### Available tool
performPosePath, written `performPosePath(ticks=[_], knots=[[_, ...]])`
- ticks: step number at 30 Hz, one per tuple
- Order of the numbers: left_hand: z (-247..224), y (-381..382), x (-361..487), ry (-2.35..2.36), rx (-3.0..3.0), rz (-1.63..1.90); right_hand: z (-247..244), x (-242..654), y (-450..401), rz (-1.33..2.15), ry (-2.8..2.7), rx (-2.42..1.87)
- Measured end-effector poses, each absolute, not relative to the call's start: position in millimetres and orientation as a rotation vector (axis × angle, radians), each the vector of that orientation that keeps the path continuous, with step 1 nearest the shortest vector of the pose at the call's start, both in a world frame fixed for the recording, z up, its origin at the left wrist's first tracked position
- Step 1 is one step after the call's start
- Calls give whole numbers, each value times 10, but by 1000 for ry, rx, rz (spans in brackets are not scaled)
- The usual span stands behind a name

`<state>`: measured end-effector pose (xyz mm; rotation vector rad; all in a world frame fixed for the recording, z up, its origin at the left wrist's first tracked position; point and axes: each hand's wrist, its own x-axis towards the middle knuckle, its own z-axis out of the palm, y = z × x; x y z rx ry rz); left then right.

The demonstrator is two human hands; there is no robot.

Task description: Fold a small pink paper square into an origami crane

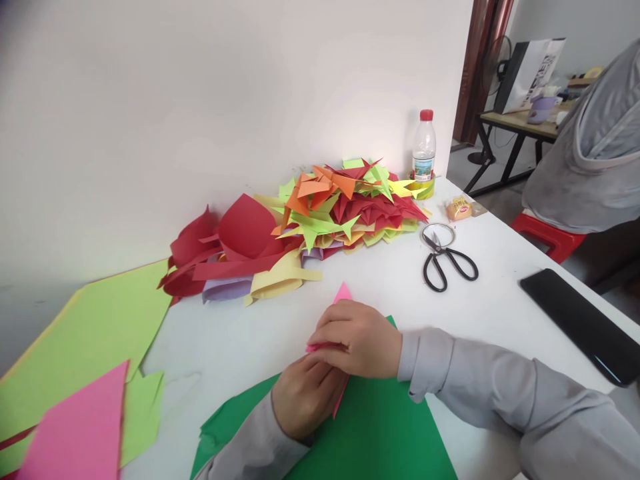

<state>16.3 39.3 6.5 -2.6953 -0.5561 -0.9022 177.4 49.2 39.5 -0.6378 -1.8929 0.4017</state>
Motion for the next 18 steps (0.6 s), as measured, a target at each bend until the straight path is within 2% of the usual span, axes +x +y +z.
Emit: performPosePath(ticks=[18], knots=[[73,398,178,-514,-2698,-925,426,1764,459,387,-1787,-687]])
